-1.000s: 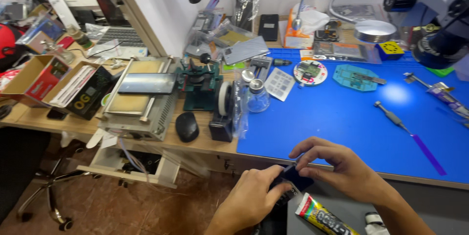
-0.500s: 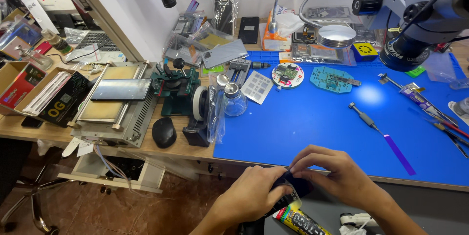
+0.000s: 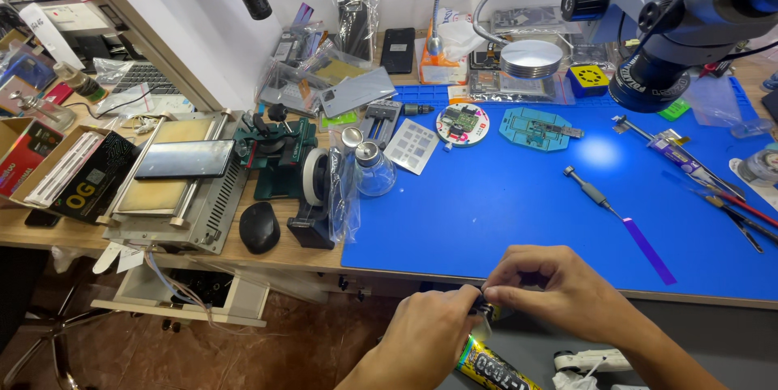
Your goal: The person cleans the back and edges of a smartphone with a white cloth, then applies a small amount of adhesive from a tube to the phone's edge and spreads it with a cotton swab. The person continues wiping the phone with the cloth and swab, handling the device and tools on a cluttered workbench.
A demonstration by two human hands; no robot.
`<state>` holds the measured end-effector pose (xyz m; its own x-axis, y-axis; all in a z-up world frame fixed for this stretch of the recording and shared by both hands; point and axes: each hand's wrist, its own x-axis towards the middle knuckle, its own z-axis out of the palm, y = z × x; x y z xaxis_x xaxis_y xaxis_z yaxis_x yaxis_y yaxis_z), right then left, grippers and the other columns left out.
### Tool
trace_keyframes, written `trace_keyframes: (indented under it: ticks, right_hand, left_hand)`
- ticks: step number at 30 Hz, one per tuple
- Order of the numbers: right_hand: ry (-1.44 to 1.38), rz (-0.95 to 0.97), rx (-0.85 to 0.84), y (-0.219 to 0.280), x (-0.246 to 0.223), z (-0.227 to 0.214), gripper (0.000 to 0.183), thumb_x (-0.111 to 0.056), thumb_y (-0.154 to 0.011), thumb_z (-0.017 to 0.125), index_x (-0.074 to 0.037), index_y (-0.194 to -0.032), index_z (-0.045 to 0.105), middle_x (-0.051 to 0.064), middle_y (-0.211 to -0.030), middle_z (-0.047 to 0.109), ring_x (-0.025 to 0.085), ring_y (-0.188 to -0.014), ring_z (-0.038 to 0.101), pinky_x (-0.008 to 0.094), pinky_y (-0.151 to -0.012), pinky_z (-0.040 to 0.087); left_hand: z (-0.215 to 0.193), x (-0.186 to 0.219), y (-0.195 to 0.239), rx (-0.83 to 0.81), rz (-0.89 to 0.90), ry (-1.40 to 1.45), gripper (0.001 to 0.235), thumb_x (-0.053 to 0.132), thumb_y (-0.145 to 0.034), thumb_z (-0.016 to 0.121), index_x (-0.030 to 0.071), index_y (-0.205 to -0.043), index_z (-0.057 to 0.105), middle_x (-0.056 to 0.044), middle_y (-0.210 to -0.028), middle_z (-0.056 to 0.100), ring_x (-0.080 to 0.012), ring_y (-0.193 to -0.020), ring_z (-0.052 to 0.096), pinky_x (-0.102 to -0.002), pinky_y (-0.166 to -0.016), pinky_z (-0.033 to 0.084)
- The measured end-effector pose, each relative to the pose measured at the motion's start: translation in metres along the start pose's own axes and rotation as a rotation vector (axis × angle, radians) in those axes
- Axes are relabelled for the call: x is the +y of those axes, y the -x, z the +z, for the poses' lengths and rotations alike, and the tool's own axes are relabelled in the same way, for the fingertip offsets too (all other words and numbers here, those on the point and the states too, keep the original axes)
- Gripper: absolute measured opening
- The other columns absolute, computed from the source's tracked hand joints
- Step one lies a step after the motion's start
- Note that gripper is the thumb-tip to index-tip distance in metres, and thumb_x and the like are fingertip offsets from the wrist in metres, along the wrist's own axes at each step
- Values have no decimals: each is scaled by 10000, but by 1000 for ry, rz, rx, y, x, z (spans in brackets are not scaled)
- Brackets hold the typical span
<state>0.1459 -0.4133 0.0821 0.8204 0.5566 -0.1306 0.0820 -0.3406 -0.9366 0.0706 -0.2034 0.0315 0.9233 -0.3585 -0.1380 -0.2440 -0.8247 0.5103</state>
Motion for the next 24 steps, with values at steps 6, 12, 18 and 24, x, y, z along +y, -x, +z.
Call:
trace_keyframes:
  ticks: [6, 12, 18, 24]
  right_hand:
    - [-69, 45, -28, -2, 9, -1, 164, -170, -879, 852, -56, -762, 848, 33, -747, 741, 132, -706, 670, 282, -665, 522]
    - [-176, 48, -37, -5, 21, 4, 197, -105, -902, 776, -65, -753, 653, 52, -821, 696, 159, -788, 622, 313, -754, 493]
    - [-168, 2, -18, -7, 28, 6, 138, -135, -884, 796, -89, -774, 728, 60, -973, 701, 166, -921, 672, 303, -879, 534]
    - [-148, 206, -72, -5, 9, 8, 396, -101, -885, 702, -149, -1265, 602, 38, -1081, 698, 156, -913, 632, 306, -883, 556]
  left_hand:
    - [20, -1, 2, 234, 121, -87, 192, 230, -1016, 736, 125, -1031, 576, -71, -805, 685, -376, -656, 640, -534, -534, 470]
    - [28, 8, 2, 512, 216, -226, 70, 91, -1003, 669, 121, -950, 633, -30, -668, 586, -257, -564, 553, -415, -528, 438]
    - [29, 14, 2, 660, 217, -331, 166, 146, -1055, 657, 149, -898, 603, -14, -670, 527, -234, -567, 487, -395, -523, 402]
    - [27, 21, 4, 736, 244, -371, 170, 103, -1053, 635, 112, -885, 618, -24, -733, 566, -218, -571, 476, -373, -509, 387]
